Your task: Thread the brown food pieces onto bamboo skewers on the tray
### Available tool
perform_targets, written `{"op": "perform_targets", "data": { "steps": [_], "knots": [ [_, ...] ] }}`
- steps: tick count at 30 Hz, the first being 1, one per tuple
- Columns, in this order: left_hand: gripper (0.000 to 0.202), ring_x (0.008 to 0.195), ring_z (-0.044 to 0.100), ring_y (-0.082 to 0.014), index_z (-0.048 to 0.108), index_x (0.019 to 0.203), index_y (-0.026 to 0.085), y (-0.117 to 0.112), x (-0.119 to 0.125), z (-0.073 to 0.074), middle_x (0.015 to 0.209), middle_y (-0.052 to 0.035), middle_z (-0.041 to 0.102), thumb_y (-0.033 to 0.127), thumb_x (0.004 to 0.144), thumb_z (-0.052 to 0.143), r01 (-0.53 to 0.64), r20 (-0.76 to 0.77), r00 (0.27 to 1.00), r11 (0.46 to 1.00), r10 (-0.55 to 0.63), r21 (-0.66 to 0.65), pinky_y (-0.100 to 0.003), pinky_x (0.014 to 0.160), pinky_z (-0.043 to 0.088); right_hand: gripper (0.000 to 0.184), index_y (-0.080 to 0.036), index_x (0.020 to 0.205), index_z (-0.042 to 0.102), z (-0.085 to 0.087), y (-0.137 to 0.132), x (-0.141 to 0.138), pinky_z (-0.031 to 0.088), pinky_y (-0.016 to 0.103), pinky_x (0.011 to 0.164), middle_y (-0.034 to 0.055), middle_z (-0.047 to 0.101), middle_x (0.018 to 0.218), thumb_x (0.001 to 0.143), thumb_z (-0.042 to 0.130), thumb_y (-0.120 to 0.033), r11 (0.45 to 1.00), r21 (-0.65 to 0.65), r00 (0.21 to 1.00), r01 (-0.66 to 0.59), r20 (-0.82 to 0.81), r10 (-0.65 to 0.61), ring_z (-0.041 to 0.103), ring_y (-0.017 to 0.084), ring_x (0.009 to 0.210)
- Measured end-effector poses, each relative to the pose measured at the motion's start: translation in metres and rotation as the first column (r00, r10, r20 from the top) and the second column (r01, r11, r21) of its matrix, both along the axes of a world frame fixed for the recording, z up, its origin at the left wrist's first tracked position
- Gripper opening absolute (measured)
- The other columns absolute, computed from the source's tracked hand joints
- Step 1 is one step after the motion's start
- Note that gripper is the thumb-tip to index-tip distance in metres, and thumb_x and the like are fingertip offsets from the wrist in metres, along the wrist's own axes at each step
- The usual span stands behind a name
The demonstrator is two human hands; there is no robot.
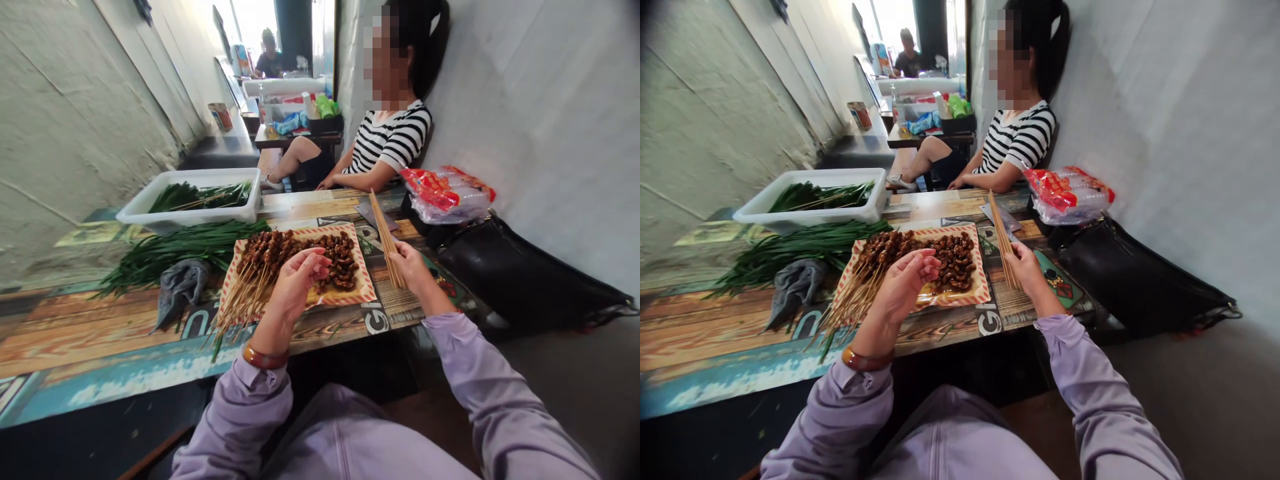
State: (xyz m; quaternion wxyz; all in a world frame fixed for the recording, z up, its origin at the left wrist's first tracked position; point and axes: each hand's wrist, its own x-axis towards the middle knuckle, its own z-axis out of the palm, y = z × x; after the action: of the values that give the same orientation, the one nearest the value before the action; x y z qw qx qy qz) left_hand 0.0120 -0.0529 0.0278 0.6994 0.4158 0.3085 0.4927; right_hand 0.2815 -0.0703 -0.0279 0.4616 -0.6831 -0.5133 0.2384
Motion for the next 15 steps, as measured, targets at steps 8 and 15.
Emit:
{"op": "perform_targets", "data": {
  "steps": [8,15],
  "knots": [
    [0.037,0.070,0.062,-0.0103,0.066,0.105,0.014,0.035,0.020,0.002,0.084,-0.0047,0.069,0.038,0.077,0.073,-0.023,-0.115,0.993,0.991,0.038,0.134,-0.024,0.069,0.048,0.042,-0.020,0.095,0.053,0.037,0.045,-0.048,0.047,0.022,0.055,-0.0054,0.063,0.071,0.066,0.075,-0.043,0.968,0.154,0.694,-0.198,-0.675,0.250,0.056,0.009,0.057],
    [0.052,0.080,0.061,-0.0124,0.057,0.124,0.018,0.047,0.016,-0.017,0.086,-0.0023,0.065,0.025,0.075,0.074,-0.142,-0.198,0.957,0.939,0.211,0.314,-0.025,0.075,0.046,0.045,-0.021,0.096,0.056,0.045,0.072,-0.083,0.050,0.026,0.062,-0.0029,0.066,0.077,0.063,0.079,-0.041,0.954,0.181,0.689,-0.238,-0.661,0.297,0.059,0.012,0.064]
  ]
}}
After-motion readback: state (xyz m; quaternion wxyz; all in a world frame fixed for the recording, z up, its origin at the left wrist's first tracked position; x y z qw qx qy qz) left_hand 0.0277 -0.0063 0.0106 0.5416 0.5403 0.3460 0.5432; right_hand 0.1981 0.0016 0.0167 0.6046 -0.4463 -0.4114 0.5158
